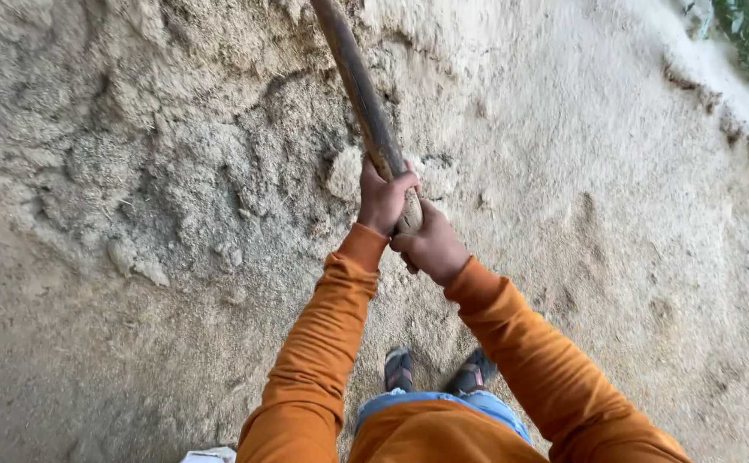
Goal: Shovel rice husks from a pile into large white bags.
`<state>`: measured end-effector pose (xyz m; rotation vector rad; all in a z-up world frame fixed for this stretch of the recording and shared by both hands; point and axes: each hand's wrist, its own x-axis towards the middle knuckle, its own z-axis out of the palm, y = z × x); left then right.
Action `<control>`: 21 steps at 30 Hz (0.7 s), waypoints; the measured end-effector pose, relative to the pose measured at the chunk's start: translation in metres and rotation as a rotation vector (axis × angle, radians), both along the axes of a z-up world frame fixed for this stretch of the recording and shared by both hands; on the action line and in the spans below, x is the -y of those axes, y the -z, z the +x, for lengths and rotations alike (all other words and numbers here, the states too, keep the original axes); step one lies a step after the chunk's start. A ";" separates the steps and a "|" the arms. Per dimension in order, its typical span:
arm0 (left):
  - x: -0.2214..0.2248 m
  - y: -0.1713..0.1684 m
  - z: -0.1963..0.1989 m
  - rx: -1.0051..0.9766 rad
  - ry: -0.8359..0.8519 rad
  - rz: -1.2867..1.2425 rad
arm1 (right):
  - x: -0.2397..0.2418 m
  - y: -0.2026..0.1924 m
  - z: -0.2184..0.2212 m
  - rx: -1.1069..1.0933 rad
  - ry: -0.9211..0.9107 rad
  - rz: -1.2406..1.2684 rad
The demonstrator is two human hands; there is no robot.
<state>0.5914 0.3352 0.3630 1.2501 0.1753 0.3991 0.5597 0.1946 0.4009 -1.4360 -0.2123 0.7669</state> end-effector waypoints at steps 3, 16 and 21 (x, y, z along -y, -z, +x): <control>0.001 -0.013 0.021 -0.212 -0.057 0.050 | -0.004 -0.001 0.026 0.006 -0.055 -0.135; 0.044 0.152 -0.054 -0.660 0.241 0.181 | 0.069 0.197 -0.040 0.100 -0.045 -0.444; 0.031 0.156 -0.066 -0.595 0.250 0.075 | 0.071 0.164 -0.086 -0.180 -0.036 -0.311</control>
